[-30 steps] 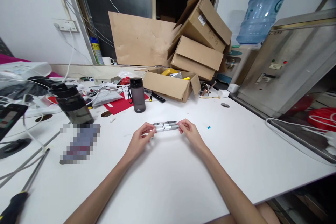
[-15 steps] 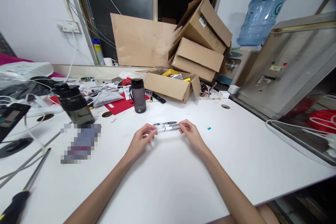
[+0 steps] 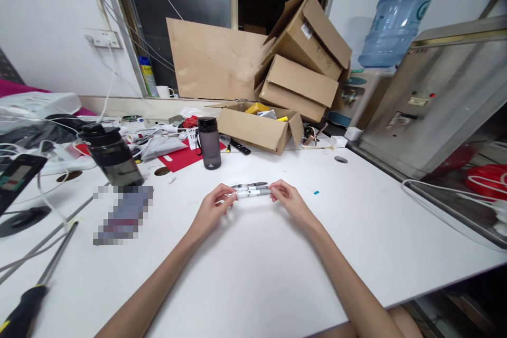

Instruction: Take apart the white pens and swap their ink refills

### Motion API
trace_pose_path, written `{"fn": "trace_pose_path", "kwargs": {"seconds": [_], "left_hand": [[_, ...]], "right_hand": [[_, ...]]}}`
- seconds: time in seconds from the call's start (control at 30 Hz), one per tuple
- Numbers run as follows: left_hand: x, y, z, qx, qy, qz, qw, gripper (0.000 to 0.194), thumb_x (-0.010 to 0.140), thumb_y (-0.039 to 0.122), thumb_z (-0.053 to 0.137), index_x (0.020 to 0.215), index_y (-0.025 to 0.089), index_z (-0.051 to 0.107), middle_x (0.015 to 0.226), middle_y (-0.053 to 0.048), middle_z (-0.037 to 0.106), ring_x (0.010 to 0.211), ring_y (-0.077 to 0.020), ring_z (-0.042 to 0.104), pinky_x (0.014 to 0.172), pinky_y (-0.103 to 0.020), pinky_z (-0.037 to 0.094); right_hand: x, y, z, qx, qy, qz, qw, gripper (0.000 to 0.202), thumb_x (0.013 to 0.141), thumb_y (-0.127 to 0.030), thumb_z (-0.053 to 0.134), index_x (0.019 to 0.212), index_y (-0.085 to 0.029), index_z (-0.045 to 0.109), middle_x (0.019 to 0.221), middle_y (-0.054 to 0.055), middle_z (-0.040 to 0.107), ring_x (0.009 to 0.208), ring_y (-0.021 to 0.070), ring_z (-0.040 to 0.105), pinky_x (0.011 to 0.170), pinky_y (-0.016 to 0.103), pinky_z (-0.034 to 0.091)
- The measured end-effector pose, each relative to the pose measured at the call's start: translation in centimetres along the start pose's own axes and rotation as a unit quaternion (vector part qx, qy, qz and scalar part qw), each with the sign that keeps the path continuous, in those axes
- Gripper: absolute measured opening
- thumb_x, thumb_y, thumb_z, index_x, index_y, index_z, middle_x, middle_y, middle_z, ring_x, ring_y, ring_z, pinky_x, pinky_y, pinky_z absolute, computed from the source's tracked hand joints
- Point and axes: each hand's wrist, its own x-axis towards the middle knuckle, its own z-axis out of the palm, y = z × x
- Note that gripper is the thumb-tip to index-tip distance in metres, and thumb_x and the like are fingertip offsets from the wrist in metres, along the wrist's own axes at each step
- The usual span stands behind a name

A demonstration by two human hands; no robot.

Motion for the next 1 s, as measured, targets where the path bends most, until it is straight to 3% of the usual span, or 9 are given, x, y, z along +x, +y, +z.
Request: {"fn": "trace_pose_path", "kwargs": {"seconds": [0.17,0.3,0.43,0.63,1.0], "left_hand": [[0.1,-0.4,-0.1,0.006,-0.028,0.008,1.000,0.027,0.092,0.047,0.064,0.099,0.022,0.064,0.091,-0.002,0.066,0.079,-0.0178,0.060,0.062,-0.024,0.045],[0.2,-0.7,-0.3,0.058,-0.090,0.007,0.994,0.029,0.094,0.048,0.060,0.099,0.021,0.068,0.088,-0.002,0.069,0.078,-0.0180,0.061,0.066,-0.026,0.044],[0.1,-1.1,-0.7,0.155,-0.157,-0.009,0.975,0.031,0.087,0.048,0.066,0.103,0.023,0.075,0.091,-0.002,0.072,0.071,-0.0171,0.058,0.064,-0.027,0.041],[-0.1,-1.0,-1.1,0.223,-0.221,0.006,0.949,0.017,0.077,0.036,0.072,0.088,0.023,0.075,0.085,-0.001,0.065,0.074,-0.0176,0.055,0.065,-0.026,0.040],[-0.3,-0.8,-1.1,0.247,-0.240,0.027,0.939,0.019,0.073,0.035,0.076,0.088,0.025,0.073,0.086,-0.002,0.059,0.083,-0.0215,0.054,0.072,-0.030,0.041]], "right_hand": [[-0.2,-0.3,-0.6,-0.054,-0.027,0.025,0.998,0.031,0.091,-0.049,0.060,0.095,-0.019,0.067,0.077,0.000,0.057,0.077,0.0173,0.055,0.077,0.031,0.043],[-0.6,-0.1,-1.6,-0.084,-0.098,0.058,0.990,0.030,0.087,-0.048,0.067,0.094,-0.018,0.069,0.079,0.001,0.060,0.074,0.0161,0.054,0.071,0.029,0.041],[-1.0,0.3,-2.4,-0.111,-0.153,0.079,0.979,0.026,0.084,-0.041,0.071,0.096,-0.017,0.071,0.086,0.003,0.066,0.079,0.0170,0.058,0.073,0.029,0.043],[-1.3,-0.2,-2.3,-0.160,-0.214,0.092,0.959,0.017,0.078,-0.030,0.074,0.091,-0.019,0.074,0.090,0.003,0.069,0.085,0.0182,0.060,0.077,0.028,0.047],[-1.6,-0.1,-2.2,-0.221,-0.200,0.070,0.952,0.015,0.072,-0.021,0.074,0.086,-0.022,0.078,0.094,0.004,0.069,0.088,0.0206,0.061,0.079,0.031,0.048]]}}
